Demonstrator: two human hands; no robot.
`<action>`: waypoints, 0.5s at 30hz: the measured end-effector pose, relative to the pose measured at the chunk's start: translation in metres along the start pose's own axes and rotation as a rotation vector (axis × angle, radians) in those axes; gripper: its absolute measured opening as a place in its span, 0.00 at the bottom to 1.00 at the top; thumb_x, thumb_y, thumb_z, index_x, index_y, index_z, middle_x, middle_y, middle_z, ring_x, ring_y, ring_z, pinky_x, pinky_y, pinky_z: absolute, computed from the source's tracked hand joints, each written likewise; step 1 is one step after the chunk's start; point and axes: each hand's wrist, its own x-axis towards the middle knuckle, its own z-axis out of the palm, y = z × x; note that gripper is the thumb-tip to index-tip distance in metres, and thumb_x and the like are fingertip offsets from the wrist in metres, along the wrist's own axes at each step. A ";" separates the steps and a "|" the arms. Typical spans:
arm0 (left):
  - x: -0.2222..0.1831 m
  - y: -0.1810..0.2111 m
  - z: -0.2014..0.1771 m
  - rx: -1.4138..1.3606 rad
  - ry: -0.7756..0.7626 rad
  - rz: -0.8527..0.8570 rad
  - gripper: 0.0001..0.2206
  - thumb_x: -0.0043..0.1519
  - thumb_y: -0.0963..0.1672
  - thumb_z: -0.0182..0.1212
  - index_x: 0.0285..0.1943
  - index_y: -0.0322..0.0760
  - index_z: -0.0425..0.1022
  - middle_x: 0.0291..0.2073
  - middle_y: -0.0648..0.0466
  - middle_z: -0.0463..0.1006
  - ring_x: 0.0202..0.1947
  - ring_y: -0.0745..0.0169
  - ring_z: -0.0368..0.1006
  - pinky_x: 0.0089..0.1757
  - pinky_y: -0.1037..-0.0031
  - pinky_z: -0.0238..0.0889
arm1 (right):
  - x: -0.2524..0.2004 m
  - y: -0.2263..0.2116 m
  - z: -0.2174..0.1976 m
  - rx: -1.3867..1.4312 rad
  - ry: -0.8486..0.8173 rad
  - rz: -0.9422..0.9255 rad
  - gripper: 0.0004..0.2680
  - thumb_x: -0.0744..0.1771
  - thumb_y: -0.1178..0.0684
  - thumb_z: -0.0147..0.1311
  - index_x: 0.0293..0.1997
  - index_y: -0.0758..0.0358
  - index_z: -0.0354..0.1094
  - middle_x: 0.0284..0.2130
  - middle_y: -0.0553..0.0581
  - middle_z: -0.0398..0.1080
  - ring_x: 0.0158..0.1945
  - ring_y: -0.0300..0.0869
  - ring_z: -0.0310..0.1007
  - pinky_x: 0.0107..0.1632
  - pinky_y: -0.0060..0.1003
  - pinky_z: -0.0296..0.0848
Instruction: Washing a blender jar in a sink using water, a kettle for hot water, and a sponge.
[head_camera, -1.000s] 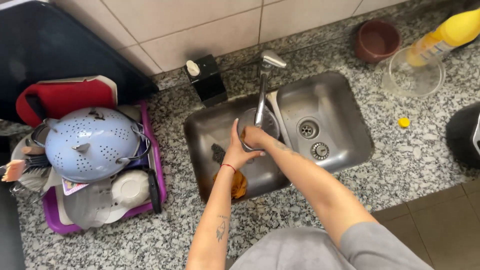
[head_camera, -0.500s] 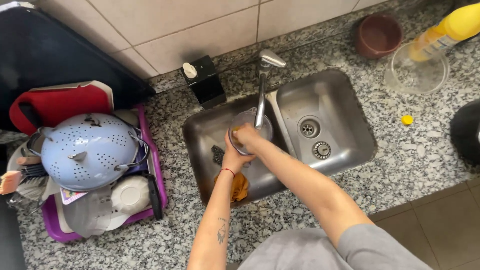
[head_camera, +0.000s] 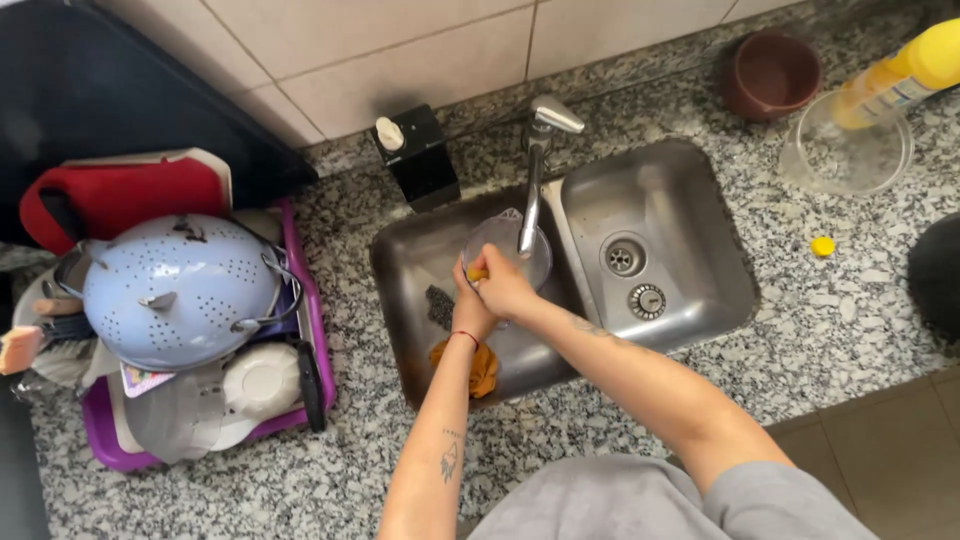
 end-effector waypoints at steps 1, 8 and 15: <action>0.003 -0.002 0.002 -0.005 0.004 0.029 0.50 0.42 0.46 0.69 0.67 0.46 0.29 0.62 0.44 0.59 0.56 0.42 0.64 0.52 0.59 0.63 | 0.011 0.012 0.001 -0.047 -0.009 -0.067 0.09 0.61 0.53 0.55 0.42 0.49 0.63 0.43 0.57 0.70 0.52 0.51 0.69 0.52 0.41 0.67; 0.005 -0.008 0.022 -0.039 0.076 -0.119 0.58 0.36 0.53 0.74 0.70 0.56 0.28 0.65 0.46 0.52 0.56 0.41 0.64 0.53 0.59 0.62 | 0.115 0.021 0.023 1.156 0.489 0.446 0.16 0.64 0.53 0.53 0.50 0.64 0.48 0.41 0.63 0.66 0.44 0.49 0.73 0.54 0.40 0.69; 0.014 -0.038 0.023 -0.177 0.078 -0.003 0.53 0.40 0.48 0.73 0.68 0.42 0.31 0.65 0.36 0.46 0.62 0.35 0.54 0.59 0.56 0.54 | 0.046 0.030 0.032 0.650 0.216 0.091 0.12 0.58 0.61 0.58 0.43 0.60 0.68 0.39 0.60 0.70 0.42 0.47 0.73 0.43 0.36 0.73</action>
